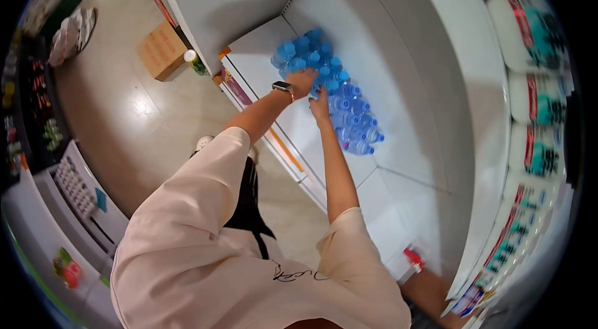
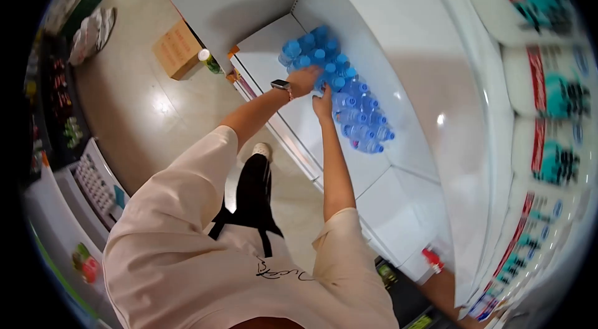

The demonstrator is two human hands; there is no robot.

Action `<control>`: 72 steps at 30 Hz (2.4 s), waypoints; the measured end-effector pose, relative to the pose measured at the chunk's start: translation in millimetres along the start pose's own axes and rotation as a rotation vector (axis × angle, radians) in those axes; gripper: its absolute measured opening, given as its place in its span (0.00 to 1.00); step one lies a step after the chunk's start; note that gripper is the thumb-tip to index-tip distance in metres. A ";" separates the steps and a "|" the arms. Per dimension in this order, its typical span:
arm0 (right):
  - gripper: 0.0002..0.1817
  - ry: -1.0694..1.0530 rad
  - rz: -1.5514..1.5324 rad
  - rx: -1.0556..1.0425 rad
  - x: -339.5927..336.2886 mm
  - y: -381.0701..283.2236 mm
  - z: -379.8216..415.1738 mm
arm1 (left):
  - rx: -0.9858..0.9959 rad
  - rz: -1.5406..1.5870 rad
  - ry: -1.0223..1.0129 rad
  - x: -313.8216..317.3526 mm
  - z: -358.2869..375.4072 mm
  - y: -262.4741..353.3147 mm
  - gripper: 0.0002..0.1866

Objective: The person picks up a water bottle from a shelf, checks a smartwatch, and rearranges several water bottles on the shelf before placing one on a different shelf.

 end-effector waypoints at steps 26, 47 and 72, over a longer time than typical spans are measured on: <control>0.31 -0.515 -0.225 -0.214 84.6 -127.3 278.9 | -0.255 0.497 0.089 -124.4 321.5 38.7 0.21; 0.45 -0.809 -0.782 -0.816 238.5 -520.9 435.5 | -0.206 0.359 0.884 -423.5 636.7 31.2 0.37; 0.33 -1.612 -0.569 -1.243 505.5 -679.7 604.1 | -0.932 0.314 1.523 -454.8 874.7 -32.6 0.36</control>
Point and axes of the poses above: each hand's wrist, its own z-axis away from the middle knuckle, its own x-axis out of the palm, y = z × x, the point moved 3 cm from there along -z, towards the middle knuckle, and after that the axes turned 8 degrees about -z, right-handed, at the moved point
